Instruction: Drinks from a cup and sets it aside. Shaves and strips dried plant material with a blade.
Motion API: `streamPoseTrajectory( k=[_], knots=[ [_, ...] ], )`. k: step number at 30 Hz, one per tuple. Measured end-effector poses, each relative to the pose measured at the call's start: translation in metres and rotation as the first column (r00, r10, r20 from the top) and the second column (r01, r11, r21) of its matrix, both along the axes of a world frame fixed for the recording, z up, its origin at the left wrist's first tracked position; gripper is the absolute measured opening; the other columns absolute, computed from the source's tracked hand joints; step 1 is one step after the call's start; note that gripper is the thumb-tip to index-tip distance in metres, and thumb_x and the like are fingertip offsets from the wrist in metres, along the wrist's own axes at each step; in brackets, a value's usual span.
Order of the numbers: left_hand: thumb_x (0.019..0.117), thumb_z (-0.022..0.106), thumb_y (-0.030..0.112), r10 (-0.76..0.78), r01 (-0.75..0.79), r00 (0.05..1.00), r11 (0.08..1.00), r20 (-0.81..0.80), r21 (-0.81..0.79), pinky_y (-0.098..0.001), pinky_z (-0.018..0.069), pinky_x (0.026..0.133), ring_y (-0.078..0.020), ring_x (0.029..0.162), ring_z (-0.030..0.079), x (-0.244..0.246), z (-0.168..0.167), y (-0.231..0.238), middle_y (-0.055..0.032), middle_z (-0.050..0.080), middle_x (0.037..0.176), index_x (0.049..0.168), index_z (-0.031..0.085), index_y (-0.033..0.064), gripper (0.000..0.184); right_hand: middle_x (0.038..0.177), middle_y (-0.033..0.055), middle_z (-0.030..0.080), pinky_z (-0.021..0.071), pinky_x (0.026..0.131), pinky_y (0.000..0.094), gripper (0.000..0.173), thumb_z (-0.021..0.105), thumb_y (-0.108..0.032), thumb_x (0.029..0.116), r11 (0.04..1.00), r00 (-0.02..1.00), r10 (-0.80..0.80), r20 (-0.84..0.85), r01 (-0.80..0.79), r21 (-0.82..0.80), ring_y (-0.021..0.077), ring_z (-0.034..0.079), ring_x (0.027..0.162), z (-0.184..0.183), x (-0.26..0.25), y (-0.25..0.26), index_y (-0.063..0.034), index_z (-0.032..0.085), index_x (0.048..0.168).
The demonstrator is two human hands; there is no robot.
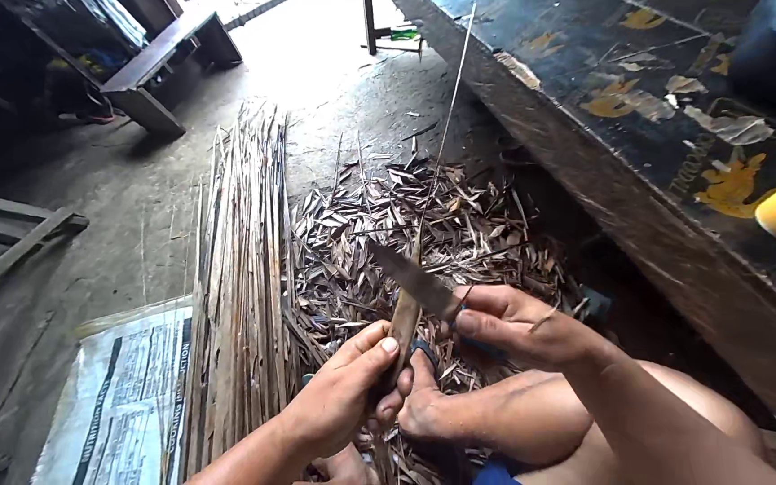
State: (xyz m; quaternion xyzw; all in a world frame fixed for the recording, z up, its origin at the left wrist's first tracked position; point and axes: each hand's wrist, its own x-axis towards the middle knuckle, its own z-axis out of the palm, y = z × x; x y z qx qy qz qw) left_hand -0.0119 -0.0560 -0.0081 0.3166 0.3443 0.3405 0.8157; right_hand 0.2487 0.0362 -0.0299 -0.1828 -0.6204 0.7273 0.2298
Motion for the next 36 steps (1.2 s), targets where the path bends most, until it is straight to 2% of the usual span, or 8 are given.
streamPoseTrajectory(
  k=[5,9,13,19,24,29,32,36],
  knots=[
    [0.1082,0.044,0.035,-0.004,0.004,1.000,1.000,0.014,0.000,-0.0167,0.0361,0.047,-0.0006,0.051,0.042,0.004,0.000,-0.001,0.0072,0.049,0.067,0.088,0.062,0.0150,0.033,0.068,-0.0042,0.059,0.0450,0.046,0.0172,0.034,0.048,-0.035,0.1095,0.984,0.984,0.178,0.004,-0.178,0.031,0.0005,0.052,0.052,-0.002,-0.018,-0.013,-0.0076,0.066,0.103],
    [0.1083,0.046,0.039,-0.033,0.034,0.997,0.999,0.069,-0.016,-0.0167,0.0359,0.046,-0.0013,0.051,0.042,0.006,0.000,-0.003,0.0069,0.047,0.067,0.088,0.061,0.0158,0.034,0.067,-0.0039,0.059,0.0465,0.048,0.0173,0.038,0.047,-0.035,0.1101,0.973,0.977,0.215,-0.003,-0.214,0.091,0.0003,0.054,0.054,-0.006,-0.021,-0.011,-0.0053,0.066,0.098],
    [0.1073,0.039,0.030,-0.057,0.059,0.995,0.998,0.085,-0.022,-0.0154,0.0328,0.046,0.0004,0.050,0.039,0.005,0.006,-0.004,0.0096,0.044,0.064,0.083,0.059,0.0172,0.034,0.069,-0.0047,0.060,0.0443,0.047,0.0157,0.036,0.049,-0.036,0.1091,0.980,0.985,0.169,-0.022,-0.166,0.111,-0.0013,0.053,0.053,-0.010,-0.013,-0.002,-0.0056,0.068,0.102],
    [0.1078,0.039,0.031,-0.084,0.085,0.994,0.996,0.068,-0.022,-0.0151,0.0318,0.044,0.0007,0.049,0.038,0.002,0.009,-0.003,0.0093,0.044,0.065,0.084,0.058,0.0181,0.033,0.069,-0.0047,0.061,0.0444,0.049,0.0160,0.033,0.052,-0.033,0.1080,0.979,0.989,0.149,-0.008,-0.146,0.143,-0.0007,0.054,0.055,-0.008,-0.004,0.008,-0.0053,0.069,0.099],
    [0.1077,0.042,0.030,-0.122,0.123,0.991,0.992,0.047,-0.006,-0.0143,0.0339,0.043,0.0000,0.049,0.041,0.000,0.007,-0.009,0.0053,0.051,0.071,0.096,0.058,0.0163,0.024,0.068,-0.0099,0.059,0.0409,0.046,0.0150,0.031,0.051,-0.041,0.1071,0.990,0.995,-0.097,-0.025,0.099,0.102,-0.0024,0.050,0.052,0.003,0.018,0.026,-0.0170,0.064,0.092],
    [0.1025,0.039,0.030,-0.018,0.017,1.000,0.998,-0.024,-0.065,-0.0133,0.0330,0.041,0.0013,0.047,0.041,-0.001,0.008,-0.005,0.0032,0.058,0.075,0.091,0.062,0.0164,0.028,0.069,-0.0077,0.059,0.0416,0.045,0.0143,0.036,0.051,-0.044,0.1068,0.996,0.996,0.056,-0.070,-0.052,0.066,-0.0023,0.051,0.052,0.007,0.012,0.012,-0.0137,0.066,0.095],
    [0.1032,0.035,0.025,0.078,-0.080,0.996,0.994,-0.034,-0.072,-0.0145,0.0389,0.044,-0.0008,0.050,0.047,0.002,0.010,-0.005,0.0035,0.056,0.072,0.087,0.061,0.0147,0.032,0.067,-0.0059,0.058,0.0413,0.044,0.0151,0.036,0.050,-0.039,0.1084,0.985,0.982,0.171,-0.084,-0.169,0.032,-0.0018,0.050,0.050,-0.002,-0.007,-0.004,-0.0092,0.067,0.096],
    [0.1071,0.047,0.034,0.097,-0.095,0.994,0.994,0.045,-0.053,-0.0171,0.0405,0.046,-0.0023,0.051,0.046,0.004,0.004,-0.008,0.0059,0.050,0.068,0.090,0.062,0.0168,0.029,0.064,-0.0049,0.056,0.0427,0.045,0.0166,0.039,0.047,-0.037,0.1095,0.968,0.966,0.251,-0.060,-0.248,0.041,-0.0004,0.051,0.050,-0.005,-0.023,-0.013,-0.0065,0.065,0.093]
  ],
)
